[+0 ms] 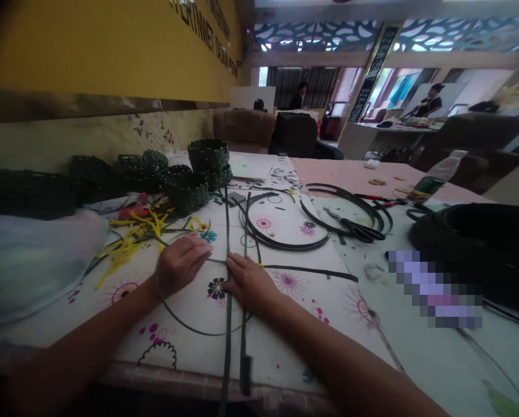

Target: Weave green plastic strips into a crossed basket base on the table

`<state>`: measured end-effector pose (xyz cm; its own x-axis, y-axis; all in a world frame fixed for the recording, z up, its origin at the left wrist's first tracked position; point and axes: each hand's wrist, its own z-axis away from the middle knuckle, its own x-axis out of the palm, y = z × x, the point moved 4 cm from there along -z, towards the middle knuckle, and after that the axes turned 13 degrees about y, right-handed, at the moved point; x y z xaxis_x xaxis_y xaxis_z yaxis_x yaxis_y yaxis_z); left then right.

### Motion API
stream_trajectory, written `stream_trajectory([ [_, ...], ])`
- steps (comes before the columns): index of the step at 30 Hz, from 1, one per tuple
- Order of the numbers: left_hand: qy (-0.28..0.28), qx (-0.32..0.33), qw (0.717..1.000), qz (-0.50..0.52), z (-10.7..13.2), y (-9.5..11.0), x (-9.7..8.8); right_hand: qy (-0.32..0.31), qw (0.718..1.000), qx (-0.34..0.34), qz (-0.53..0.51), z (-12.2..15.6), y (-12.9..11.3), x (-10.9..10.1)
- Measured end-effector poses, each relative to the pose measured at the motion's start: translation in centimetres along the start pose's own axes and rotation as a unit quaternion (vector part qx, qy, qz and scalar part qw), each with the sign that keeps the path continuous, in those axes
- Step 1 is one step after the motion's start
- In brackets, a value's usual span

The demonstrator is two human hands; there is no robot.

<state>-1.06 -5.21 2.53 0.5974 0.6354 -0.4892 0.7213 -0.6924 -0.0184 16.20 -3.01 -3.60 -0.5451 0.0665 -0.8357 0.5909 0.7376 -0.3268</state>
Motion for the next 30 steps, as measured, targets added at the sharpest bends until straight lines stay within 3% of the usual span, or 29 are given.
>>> stream_trajectory([
  [3, 0.105, 0.008, 0.993, -0.045, -0.7, -0.9, -3.9, 0.005, 1.0, 0.006, -0.006, 0.2, 0.0, 0.1],
  [5, 0.093, 0.039, 0.993, -0.058, -0.2, -0.9, -5.6, 0.01, 1.0, 0.007, -0.008, 0.4, 0.1, 0.4],
  [8, 0.019, 0.094, 0.994, -0.059, 1.1, 0.1, -7.5, 0.017, 1.0, 0.006, -0.01, 0.6, 0.5, 0.7],
  [13, 0.045, 0.095, 0.984, -0.144, 2.4, 2.3, -12.3, 0.015, 1.0, 0.002, -0.011, 0.6, 0.8, 1.0],
  [16, 0.032, 0.077, 0.983, -0.161, 2.8, 1.6, -13.6, 0.008, 1.0, 0.009, -0.003, 0.5, 0.6, 0.9],
  [18, 0.049, 0.04, 0.982, -0.176, 3.2, 0.1, -13.7, 0.001, 1.0, 0.014, 0.001, 0.4, 0.4, 0.6],
  [22, 0.101, -0.111, 0.974, -0.17, 2.8, -4.0, -12.6, -0.007, 1.0, 0.019, 0.002, 0.4, -0.1, 0.0],
  [26, 0.146, -0.256, 0.947, -0.127, -1.4, -6.7, -11.1, -0.006, 1.0, 0.027, -0.009, 0.4, -0.2, -0.3],
  [28, 0.113, -0.251, 0.957, -0.094, -5.4, -6.7, -9.5, -0.004, 1.0, 0.028, -0.014, 0.4, -0.1, -0.4],
  [30, -0.005, -0.192, 0.98, -0.056, -9.8, -5.7, -6.8, -0.002, 0.999, 0.029, -0.02, 0.3, -0.1, -0.4],
])
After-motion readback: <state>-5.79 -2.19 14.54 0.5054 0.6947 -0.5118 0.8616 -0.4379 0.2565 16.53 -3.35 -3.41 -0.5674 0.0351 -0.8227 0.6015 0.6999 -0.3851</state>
